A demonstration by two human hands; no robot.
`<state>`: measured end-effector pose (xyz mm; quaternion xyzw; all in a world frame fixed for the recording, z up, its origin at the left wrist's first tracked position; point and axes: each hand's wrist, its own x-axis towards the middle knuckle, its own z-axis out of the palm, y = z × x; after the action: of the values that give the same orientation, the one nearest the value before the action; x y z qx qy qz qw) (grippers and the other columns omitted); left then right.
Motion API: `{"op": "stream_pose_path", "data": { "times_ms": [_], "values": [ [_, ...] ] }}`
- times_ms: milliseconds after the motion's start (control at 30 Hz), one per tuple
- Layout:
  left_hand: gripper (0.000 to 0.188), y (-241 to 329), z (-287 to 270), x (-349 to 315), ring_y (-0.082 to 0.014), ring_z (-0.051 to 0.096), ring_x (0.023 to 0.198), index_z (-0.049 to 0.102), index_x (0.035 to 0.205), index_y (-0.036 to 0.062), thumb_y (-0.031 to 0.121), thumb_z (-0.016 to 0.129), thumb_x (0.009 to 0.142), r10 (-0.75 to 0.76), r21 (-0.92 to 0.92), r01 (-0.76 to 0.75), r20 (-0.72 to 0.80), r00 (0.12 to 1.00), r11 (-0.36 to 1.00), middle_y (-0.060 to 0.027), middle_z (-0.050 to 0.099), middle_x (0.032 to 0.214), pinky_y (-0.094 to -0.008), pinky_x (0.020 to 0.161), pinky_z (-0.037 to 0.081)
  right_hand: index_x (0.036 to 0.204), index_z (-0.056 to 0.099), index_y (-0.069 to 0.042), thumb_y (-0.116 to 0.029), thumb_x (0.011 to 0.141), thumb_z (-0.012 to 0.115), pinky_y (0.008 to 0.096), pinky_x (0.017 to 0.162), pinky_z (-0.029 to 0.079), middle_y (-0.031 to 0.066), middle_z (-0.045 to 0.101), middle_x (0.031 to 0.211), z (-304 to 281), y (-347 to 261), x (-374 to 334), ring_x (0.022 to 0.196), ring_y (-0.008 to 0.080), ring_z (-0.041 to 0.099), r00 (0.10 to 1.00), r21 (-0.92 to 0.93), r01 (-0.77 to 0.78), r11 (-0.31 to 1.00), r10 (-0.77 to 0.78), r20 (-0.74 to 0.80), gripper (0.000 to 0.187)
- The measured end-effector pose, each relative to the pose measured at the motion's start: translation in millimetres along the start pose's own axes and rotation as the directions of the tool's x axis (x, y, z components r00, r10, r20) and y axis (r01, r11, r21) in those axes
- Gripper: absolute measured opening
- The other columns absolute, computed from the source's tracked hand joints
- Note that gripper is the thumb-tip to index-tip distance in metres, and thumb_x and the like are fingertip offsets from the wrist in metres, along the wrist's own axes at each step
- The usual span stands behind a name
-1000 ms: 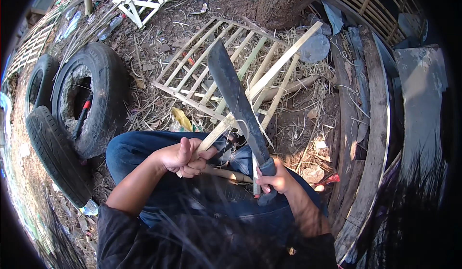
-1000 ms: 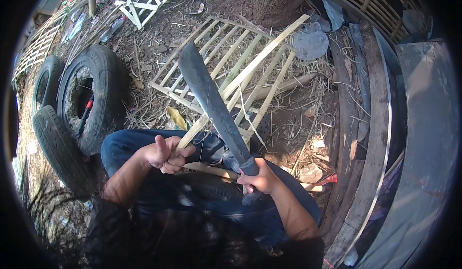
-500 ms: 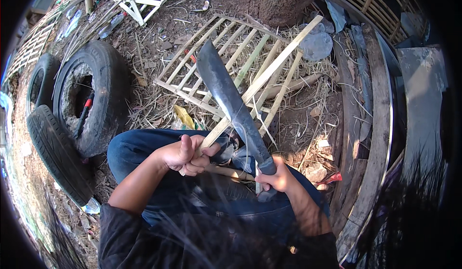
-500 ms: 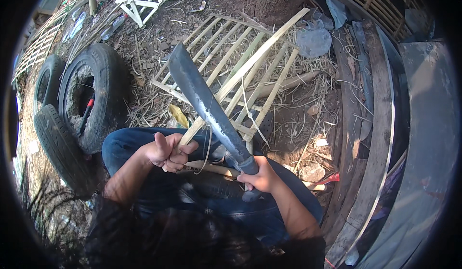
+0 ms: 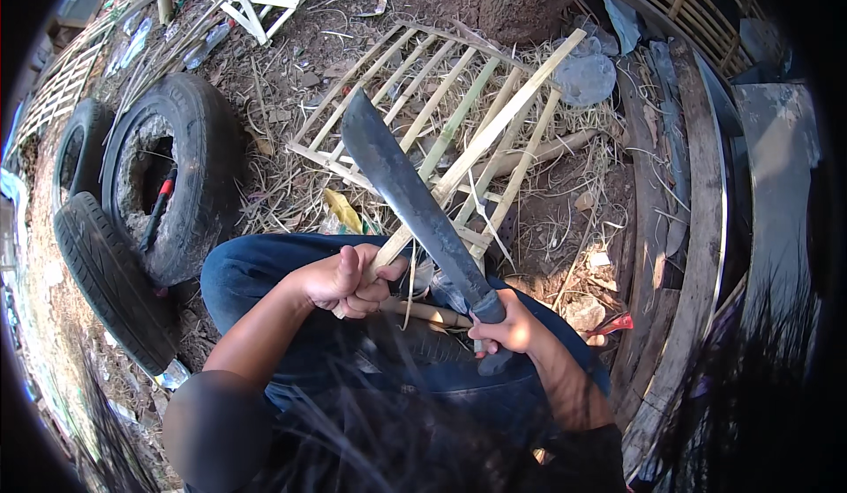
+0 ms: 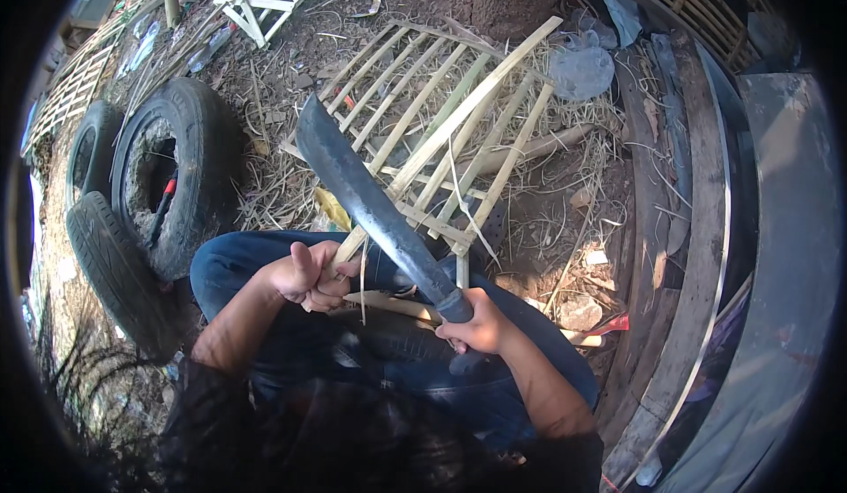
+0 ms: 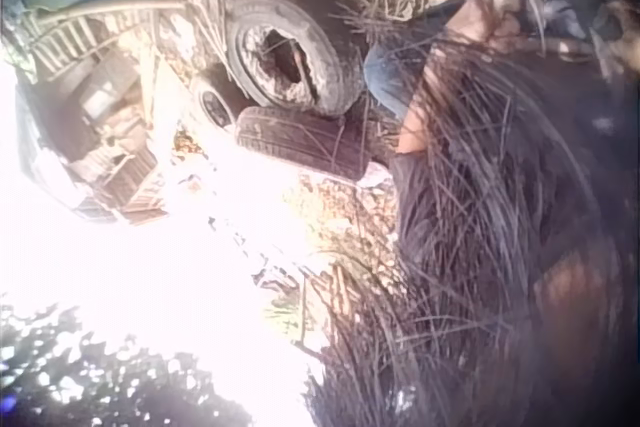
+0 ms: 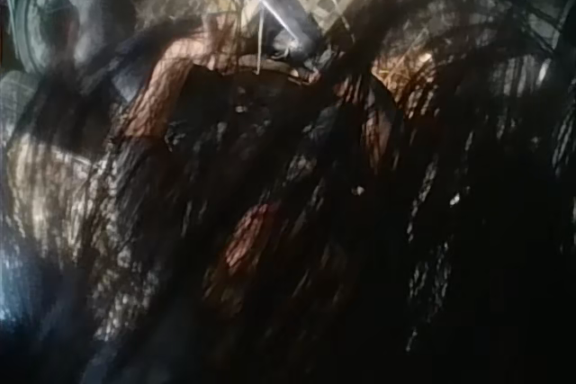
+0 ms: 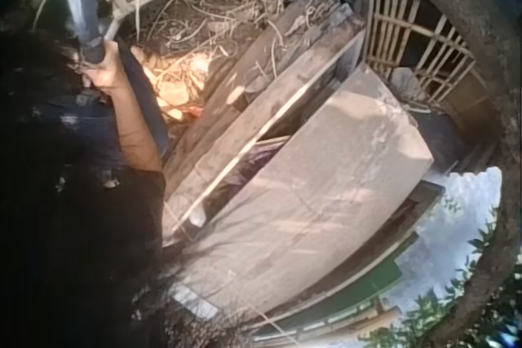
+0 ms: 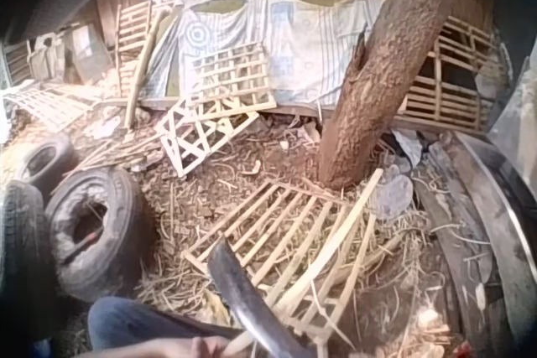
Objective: The person shaves thin strips of wood using a large blade and then hammers a wood slat into a lattice frame to assemble a bamboo-style gate.
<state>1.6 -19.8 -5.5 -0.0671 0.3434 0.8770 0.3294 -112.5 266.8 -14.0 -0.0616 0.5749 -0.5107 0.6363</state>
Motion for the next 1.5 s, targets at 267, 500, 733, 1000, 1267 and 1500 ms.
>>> {"op": "stream_pose_path", "data": {
  "times_ms": [267,500,733,1000,1267,1500],
  "values": [
    [0.08,0,0,-1,-0.0003,0.023,0.045,0.032,0.089,0.0152,0.085,0.053,0.056,0.047,-0.026,-0.046,0.07,0.996,0.999,0.0091,0.025,0.057,-0.0157,0.038,0.021,0.072,0.051,-0.003,0.007,0.074,0.067,0.0271,0.043,0.042,0.0041,0.055,0.057,10,-3,1,0.044,0.0117,0.053,0.959,0.0,0.174,0.985,-0.17,-0.229,0.018],
    [0.08,-3,-2,3,-0.0006,0.023,0.045,0.032,0.09,0.015,0.085,0.053,0.057,0.058,-0.038,-0.057,0.031,0.998,0.998,0.0094,0.024,0.058,-0.0161,0.039,0.019,0.076,0.054,-0.002,0.002,0.075,0.069,0.0255,0.045,0.043,0.0028,0.058,0.062,7,-2,1,0.047,0.0097,0.056,0.961,-0.227,0.098,0.969,-0.152,-0.233,0.016],
    [0.084,-6,20,24,-0.0015,0.026,0.047,0.033,0.091,0.0139,0.085,0.057,0.053,0.167,0.134,-0.148,-0.141,0.976,0.98,0.0096,0.026,0.058,-0.018,0.041,0.024,0.074,0.056,-0.002,-0.003,0.079,0.07,0.0255,0.046,0.043,0.0032,0.057,0.057,7,-9,6,0.048,0.0104,0.055,0.88,-0.058,0.309,0.949,-0.309,-0.361,0.016],
    [0.076,-93,50,94,-0.0069,0.027,0.05,0.034,0.09,0.015,0.079,0.06,0.061,0.225,-0.135,-0.226,-0.021,0.974,0.965,0.0063,0.03,0.059,-0.0228,0.051,0.03,0.112,0.061,0.004,-0.007,0.081,0.072,0.0299,0.086,0.051,0.0107,0.067,0.105,-3,-8,9,0.098,0.015,0.063,0.766,0.175,0.566,0.805,-0.435,-0.473,0.034],
    [0.08,-107,43,119,-0.0041,0.027,0.059,0.034,0.093,0.0136,0.087,0.049,0.063,0.255,0.352,-0.223,-0.047,0.966,0.909,0.0071,0.031,0.068,-0.0221,0.061,0.032,0.108,0.065,0.002,-0.008,0.079,0.071,0.027,0.08,0.051,0.008,0.069,0.097,-24,0,-1,0.089,0.0108,0.064,0.695,0.04,0.589,0.807,-0.481,-0.535,0.031],
    [0.084,-123,40,138,-0.0073,0.031,0.074,0.034,0.101,0.0135,0.089,0.045,0.064,0.573,0.338,-0.484,-0.254,0.779,0.807,0.0016,0.034,0.083,-0.0242,0.072,0.028,0.086,0.061,-0.002,-0.006,0.075,0.072,0.027,0.068,0.05,0.0021,0.063,0.079,-19,-3,6,0.073,0.0091,0.06,0.576,-0.06,0.585,0.809,-0.467,-0.671,0.015]
  ]
}}
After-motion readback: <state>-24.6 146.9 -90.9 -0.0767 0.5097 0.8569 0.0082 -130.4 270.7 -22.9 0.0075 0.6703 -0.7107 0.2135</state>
